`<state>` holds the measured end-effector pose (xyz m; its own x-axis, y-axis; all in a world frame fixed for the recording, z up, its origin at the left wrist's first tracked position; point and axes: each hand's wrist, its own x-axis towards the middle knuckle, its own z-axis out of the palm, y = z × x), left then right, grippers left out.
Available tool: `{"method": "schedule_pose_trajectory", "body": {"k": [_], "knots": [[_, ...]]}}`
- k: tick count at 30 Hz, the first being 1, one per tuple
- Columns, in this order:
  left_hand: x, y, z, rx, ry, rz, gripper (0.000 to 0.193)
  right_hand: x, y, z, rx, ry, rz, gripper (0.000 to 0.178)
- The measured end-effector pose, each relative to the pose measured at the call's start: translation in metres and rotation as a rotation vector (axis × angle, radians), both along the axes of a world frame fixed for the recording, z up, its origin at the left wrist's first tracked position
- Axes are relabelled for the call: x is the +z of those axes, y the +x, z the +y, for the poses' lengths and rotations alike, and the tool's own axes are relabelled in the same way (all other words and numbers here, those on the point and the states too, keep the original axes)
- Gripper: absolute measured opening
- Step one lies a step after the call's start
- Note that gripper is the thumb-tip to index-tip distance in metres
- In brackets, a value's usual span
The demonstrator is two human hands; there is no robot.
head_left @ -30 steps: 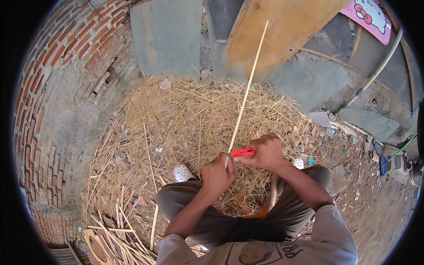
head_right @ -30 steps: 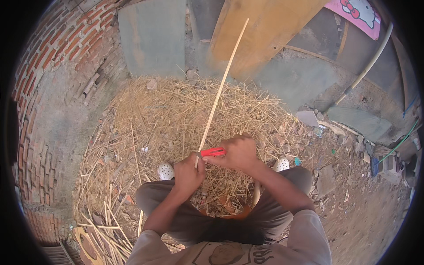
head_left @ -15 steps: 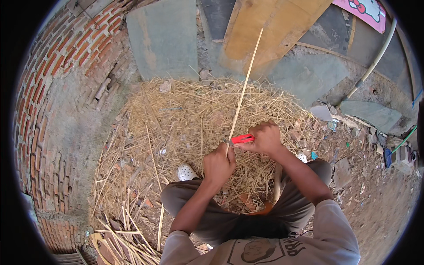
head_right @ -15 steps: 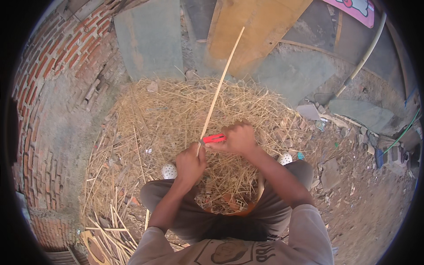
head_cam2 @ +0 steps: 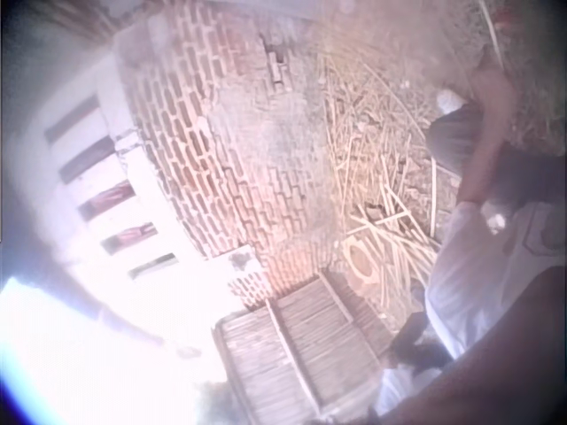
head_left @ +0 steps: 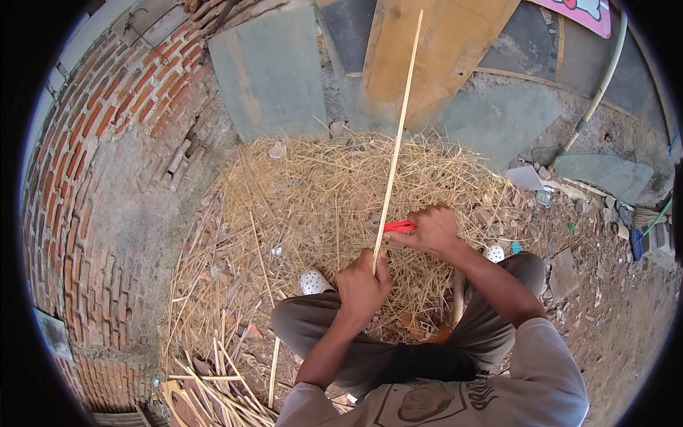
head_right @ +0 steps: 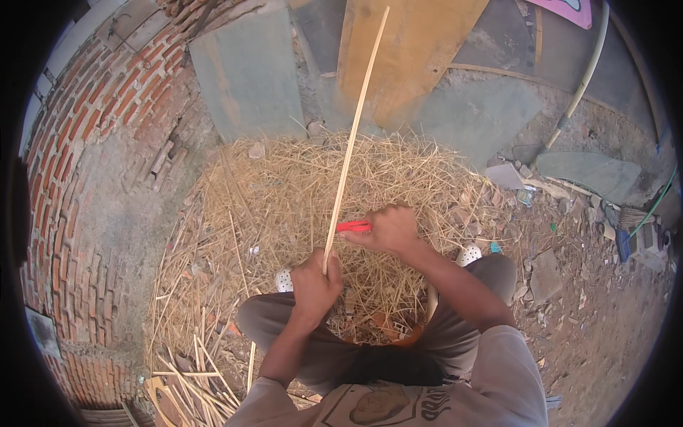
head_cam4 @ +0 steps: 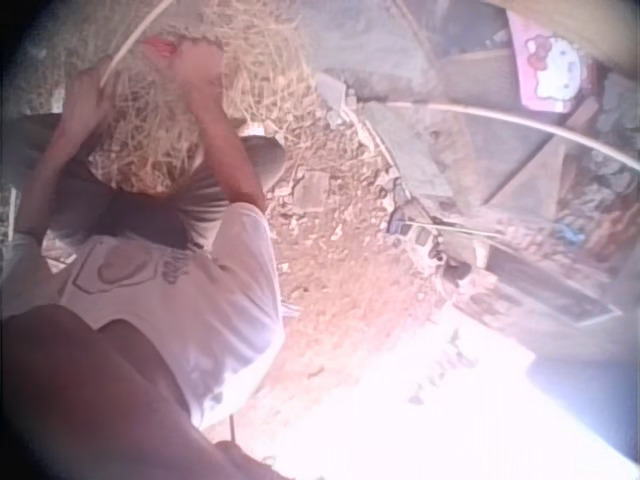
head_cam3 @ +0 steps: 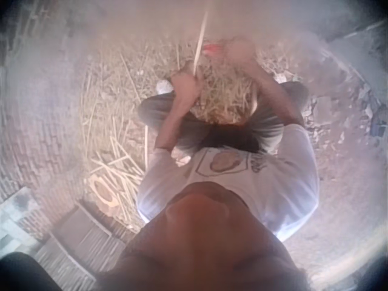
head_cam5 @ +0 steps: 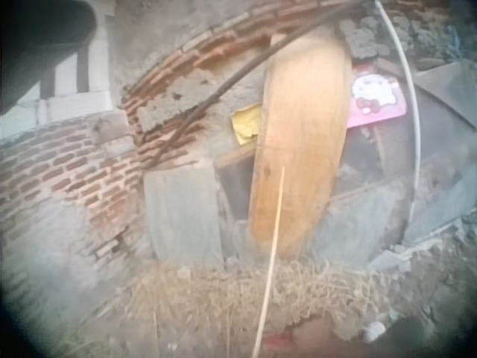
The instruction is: The person sits on the ground and uses a red utility knife to shave a long, thin bamboo stick. They hold the stick with their left hand and repeatedly scrape the blade along its length to remove the outer layer, creating wood shavings.
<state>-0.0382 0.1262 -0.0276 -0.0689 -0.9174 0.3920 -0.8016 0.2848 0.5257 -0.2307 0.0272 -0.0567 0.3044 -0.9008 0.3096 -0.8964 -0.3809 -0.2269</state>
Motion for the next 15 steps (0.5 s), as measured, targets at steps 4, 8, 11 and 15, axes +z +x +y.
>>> {"method": "schedule_pose_trajectory", "body": {"k": [4, 8, 11, 15], "knots": [[0.003, -0.001, 0.011, -0.054, 0.102, 0.427, 0.026, 0.021, -0.036, -0.022, -0.337, 0.22, -0.531, 0.069], [0.006, -0.013, 0.022, -0.117, 0.168, 0.684, 0.029, 0.03, -0.043, -0.021, 0.081, 0.613, -1.323, 0.061], [0.002, -0.027, 0.036, -0.125, 0.196, 0.693, 0.028, 0.046, -0.018, 0.003, 0.353, 0.756, -1.614, 0.047], [-0.033, -0.04, 0.052, -0.093, 0.279, 0.622, 0.029, 0.061, -0.008, 0.007, 0.309, 0.794, -1.617, 0.027]]}}
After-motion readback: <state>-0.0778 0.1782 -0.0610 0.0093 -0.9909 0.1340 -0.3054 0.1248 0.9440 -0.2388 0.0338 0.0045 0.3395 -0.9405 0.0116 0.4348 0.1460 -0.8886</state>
